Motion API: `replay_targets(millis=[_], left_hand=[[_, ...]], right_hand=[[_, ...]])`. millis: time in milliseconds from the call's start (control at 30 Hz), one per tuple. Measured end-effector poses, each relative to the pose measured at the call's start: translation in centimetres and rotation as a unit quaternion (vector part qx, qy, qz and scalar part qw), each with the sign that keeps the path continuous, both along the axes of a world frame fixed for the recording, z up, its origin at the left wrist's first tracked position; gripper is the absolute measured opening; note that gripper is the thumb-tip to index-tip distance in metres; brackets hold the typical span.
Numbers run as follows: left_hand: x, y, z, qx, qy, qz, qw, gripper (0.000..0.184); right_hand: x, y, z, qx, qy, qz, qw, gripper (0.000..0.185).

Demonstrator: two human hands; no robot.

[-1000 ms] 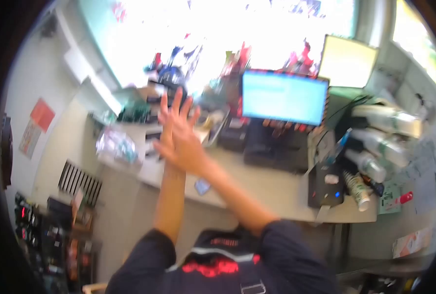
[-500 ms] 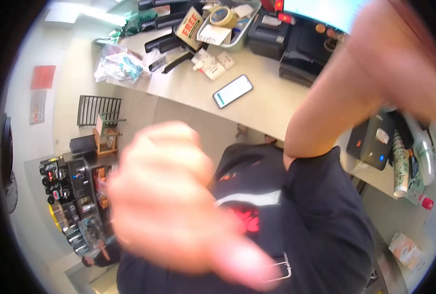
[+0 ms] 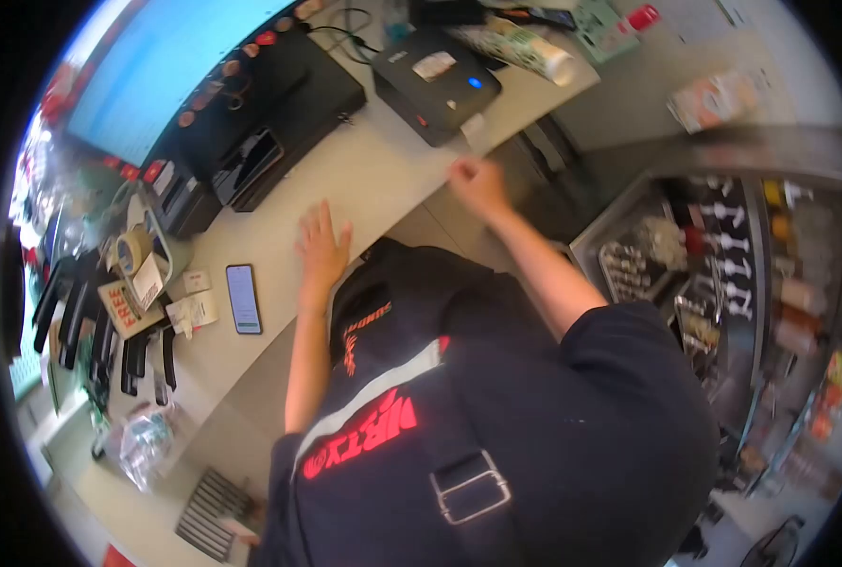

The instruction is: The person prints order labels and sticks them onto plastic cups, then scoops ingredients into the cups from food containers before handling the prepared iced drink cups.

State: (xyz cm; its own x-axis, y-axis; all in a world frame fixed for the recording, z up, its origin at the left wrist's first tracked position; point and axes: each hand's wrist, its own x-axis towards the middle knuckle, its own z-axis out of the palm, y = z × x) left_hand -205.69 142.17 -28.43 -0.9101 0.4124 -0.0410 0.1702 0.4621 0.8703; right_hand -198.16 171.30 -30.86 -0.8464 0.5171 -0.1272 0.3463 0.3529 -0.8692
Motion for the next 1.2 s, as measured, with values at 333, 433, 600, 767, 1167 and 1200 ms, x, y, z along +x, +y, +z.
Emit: replay_targets(millis=[333, 433, 600, 767, 1167, 1200], left_hand=[[0.2, 15.0, -6.5, 0.026, -0.031, -0.184, 0.982, 0.059], [1.2, 21.2, -4.6, 0.195, -0.213, -0.038, 0.957, 0.052], [0.2, 27.2, -3.5, 0.291, -0.276, 0.073, 0.913, 0.045], [0.8, 29.1, -3.8, 0.208, -0.207, 0.229, 0.928, 0.033], [1.1, 29.0, -5.9, -0.124, 0.117, 0.251, 0.953, 0.021], [1.1, 29.0, -6.2, -0.136, 0.149, 0.251, 0.947, 0.019]], right_hand=[[-3.3, 14.0, -1.7, -0.119, -0.053, 0.085, 0.988, 0.037], [-3.1, 14.9, -0.5, -0.134, -0.115, 0.139, 0.974, 0.035], [-5.2, 16.4, -2.6, -0.283, -0.011, 0.142, 0.948, 0.026], [-5.1, 15.4, -3.8, -0.208, 0.031, 0.031, 0.977, 0.022], [-6.9, 17.8, -1.2, -0.462, -0.181, 0.132, 0.858, 0.024], [-6.8, 17.8, -1.2, -0.465, -0.183, 0.109, 0.859, 0.023]])
